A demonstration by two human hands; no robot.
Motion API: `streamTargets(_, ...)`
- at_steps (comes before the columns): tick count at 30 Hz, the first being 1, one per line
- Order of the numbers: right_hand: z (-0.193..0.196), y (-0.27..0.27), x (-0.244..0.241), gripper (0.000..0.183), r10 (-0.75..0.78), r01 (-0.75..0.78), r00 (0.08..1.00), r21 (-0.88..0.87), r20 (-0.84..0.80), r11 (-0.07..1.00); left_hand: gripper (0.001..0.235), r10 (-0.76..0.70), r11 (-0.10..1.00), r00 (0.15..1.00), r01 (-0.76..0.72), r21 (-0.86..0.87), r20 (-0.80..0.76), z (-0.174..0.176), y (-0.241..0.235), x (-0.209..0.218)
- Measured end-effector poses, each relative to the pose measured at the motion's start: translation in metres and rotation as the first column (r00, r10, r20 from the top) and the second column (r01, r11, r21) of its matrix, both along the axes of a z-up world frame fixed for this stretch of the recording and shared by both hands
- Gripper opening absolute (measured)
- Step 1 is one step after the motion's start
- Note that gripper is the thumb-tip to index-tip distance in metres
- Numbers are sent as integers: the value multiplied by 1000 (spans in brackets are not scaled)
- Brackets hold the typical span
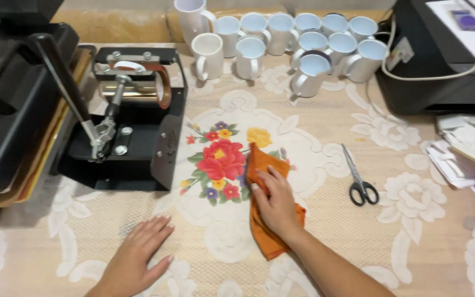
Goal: A person prepares a ceramic mug for sublimation printing by wiping it clean with a cloth and then carefully taping a printed design onto its surface.
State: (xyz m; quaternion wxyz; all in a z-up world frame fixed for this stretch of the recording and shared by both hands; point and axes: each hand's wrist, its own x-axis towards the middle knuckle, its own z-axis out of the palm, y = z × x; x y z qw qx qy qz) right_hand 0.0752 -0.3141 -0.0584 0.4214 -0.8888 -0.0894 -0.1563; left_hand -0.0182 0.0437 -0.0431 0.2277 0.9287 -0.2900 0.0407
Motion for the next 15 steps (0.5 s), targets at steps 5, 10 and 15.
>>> streamTargets(5,12,4,-5,50,-17,12,998,-90,-54,996,60,-18,999,998,20,-30,55,-28,15,6)
streamTargets(10,55,8,-16,43,71,-74,981,-6,-180,997,73,97,990,989,-107,89,115,-65,29,11)
streamTargets(15,45,6,-15,46,45,-44,987,11,-154,999,78,109,978,991,-120,173,73,-77,33,16)
